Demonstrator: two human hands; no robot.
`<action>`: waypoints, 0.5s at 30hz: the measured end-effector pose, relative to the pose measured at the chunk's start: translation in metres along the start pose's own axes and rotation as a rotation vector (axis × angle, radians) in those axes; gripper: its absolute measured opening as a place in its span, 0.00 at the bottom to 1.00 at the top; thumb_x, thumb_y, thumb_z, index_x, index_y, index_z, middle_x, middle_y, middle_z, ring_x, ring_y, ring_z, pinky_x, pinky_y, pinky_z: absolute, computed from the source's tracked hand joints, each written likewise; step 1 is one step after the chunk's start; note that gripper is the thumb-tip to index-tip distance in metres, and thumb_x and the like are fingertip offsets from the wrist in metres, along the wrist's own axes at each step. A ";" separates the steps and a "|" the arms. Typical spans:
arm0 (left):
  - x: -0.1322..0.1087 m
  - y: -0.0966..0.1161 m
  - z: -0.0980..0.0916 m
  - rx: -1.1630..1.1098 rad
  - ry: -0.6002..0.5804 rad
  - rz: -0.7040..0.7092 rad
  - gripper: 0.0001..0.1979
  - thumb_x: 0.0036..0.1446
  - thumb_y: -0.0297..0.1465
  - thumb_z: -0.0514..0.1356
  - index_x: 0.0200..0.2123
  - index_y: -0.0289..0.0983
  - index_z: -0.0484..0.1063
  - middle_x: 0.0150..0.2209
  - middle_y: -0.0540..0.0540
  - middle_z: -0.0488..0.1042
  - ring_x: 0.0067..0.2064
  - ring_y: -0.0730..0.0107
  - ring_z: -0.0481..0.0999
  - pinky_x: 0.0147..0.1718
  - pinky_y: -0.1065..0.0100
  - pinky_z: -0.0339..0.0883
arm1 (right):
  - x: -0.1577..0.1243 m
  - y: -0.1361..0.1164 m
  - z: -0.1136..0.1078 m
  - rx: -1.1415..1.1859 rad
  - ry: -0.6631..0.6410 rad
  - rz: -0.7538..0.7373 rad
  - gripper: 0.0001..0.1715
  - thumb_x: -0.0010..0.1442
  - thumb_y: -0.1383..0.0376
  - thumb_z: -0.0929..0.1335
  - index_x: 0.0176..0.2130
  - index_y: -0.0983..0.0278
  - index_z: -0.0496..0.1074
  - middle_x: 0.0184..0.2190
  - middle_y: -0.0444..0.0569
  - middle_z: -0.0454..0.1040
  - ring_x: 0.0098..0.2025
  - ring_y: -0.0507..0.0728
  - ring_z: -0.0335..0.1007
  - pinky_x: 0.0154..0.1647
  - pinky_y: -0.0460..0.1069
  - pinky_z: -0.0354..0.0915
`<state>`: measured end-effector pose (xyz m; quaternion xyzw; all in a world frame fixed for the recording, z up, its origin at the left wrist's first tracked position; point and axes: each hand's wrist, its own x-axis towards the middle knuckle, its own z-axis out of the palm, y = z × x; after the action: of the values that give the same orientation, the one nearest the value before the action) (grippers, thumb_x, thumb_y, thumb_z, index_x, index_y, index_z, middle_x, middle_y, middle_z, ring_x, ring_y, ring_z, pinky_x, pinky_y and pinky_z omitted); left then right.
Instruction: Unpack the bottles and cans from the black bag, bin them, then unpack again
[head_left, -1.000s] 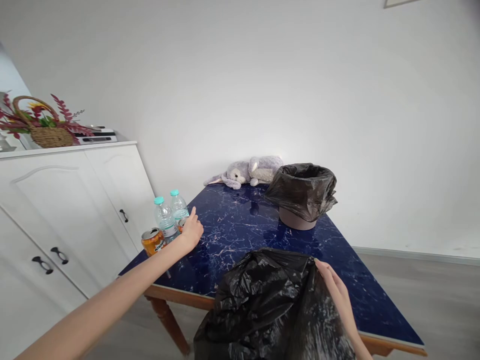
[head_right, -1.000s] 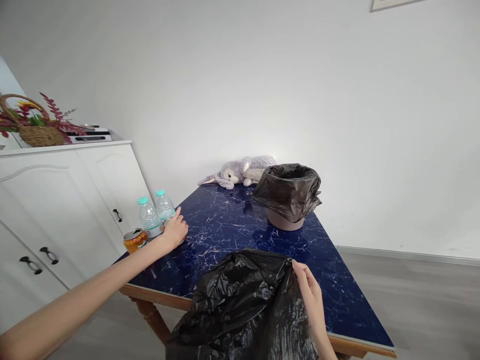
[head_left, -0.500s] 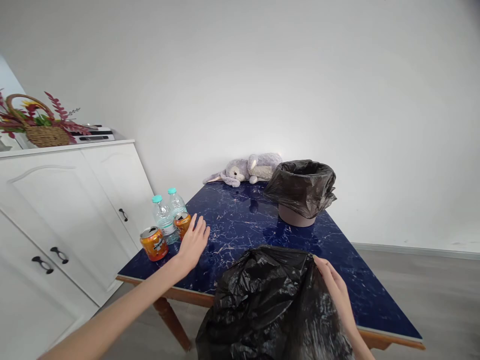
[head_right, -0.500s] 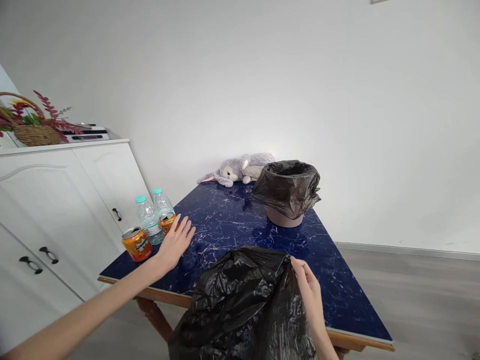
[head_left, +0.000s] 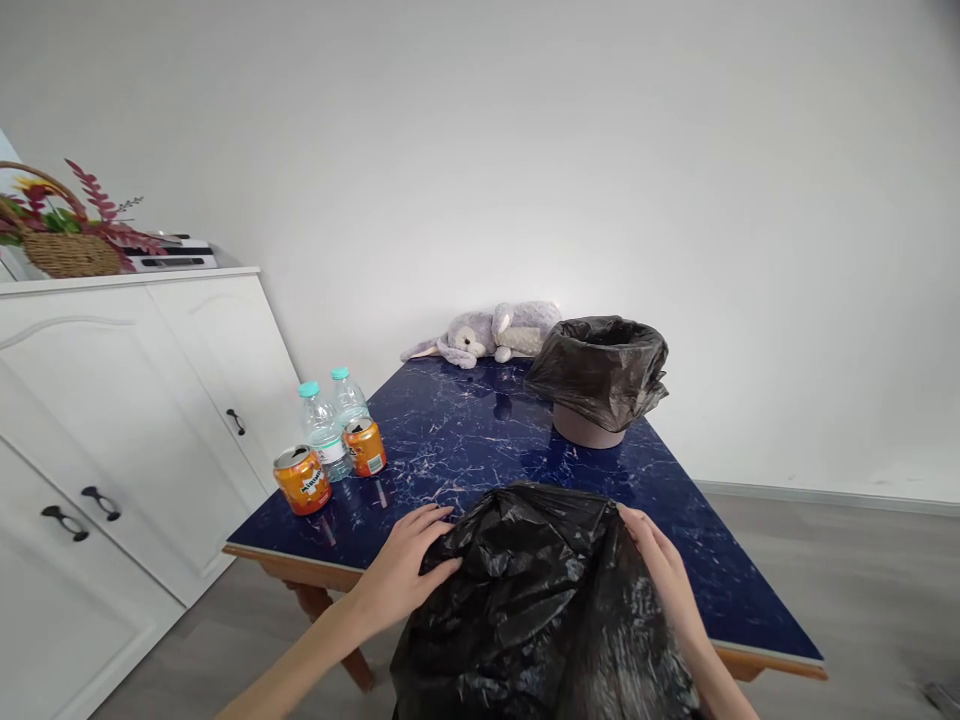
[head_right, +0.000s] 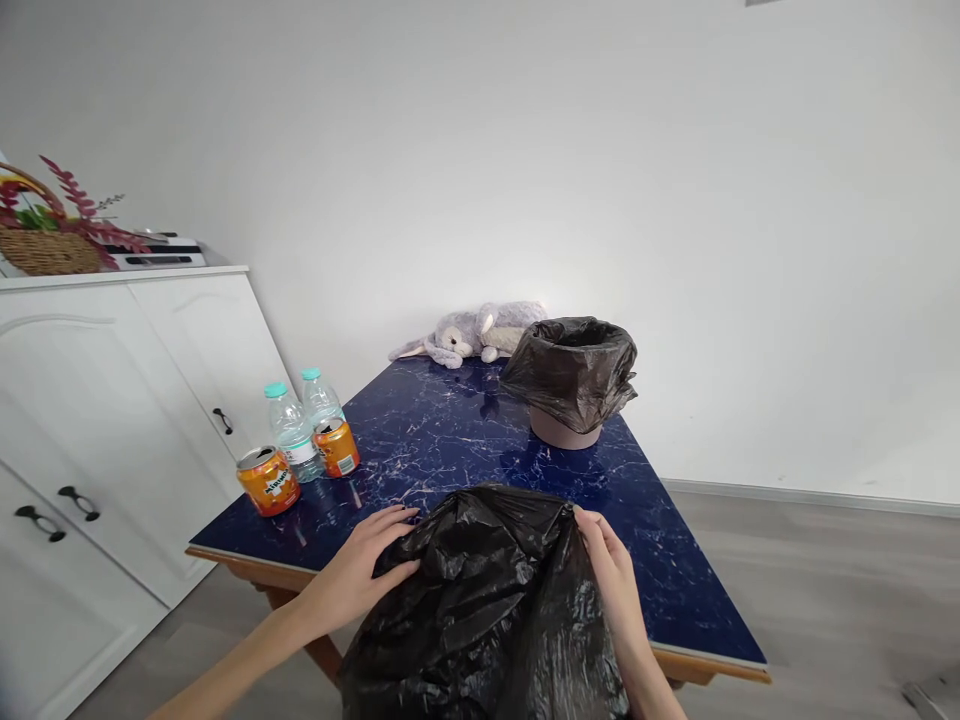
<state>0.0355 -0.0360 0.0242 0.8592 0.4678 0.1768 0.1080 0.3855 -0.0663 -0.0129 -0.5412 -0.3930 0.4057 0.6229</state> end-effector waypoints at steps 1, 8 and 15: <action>0.005 0.001 -0.001 -0.037 0.008 -0.001 0.16 0.70 0.45 0.60 0.52 0.44 0.80 0.64 0.41 0.75 0.67 0.46 0.70 0.64 0.47 0.66 | -0.001 -0.002 -0.001 -0.004 -0.031 0.027 0.30 0.58 0.37 0.70 0.39 0.60 0.80 0.34 0.47 0.80 0.39 0.62 0.74 0.41 0.51 0.69; 0.027 0.002 -0.029 -0.392 -0.074 -0.129 0.14 0.70 0.43 0.57 0.44 0.40 0.76 0.42 0.47 0.83 0.45 0.59 0.82 0.45 0.66 0.72 | 0.007 -0.037 -0.023 -0.490 -0.110 -0.073 0.33 0.63 0.34 0.66 0.38 0.59 0.77 0.32 0.49 0.80 0.35 0.62 0.77 0.37 0.53 0.69; 0.066 0.029 -0.079 -0.462 -0.201 0.012 0.14 0.67 0.41 0.59 0.47 0.39 0.78 0.46 0.45 0.83 0.48 0.58 0.82 0.47 0.65 0.72 | 0.059 -0.094 0.029 -0.622 -0.686 -0.410 0.43 0.63 0.45 0.72 0.70 0.53 0.64 0.67 0.51 0.71 0.63 0.65 0.72 0.61 0.57 0.70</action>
<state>0.0589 0.0054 0.1196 0.8279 0.3968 0.1931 0.3463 0.3872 -0.0095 0.0864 -0.4482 -0.7756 0.2933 0.3340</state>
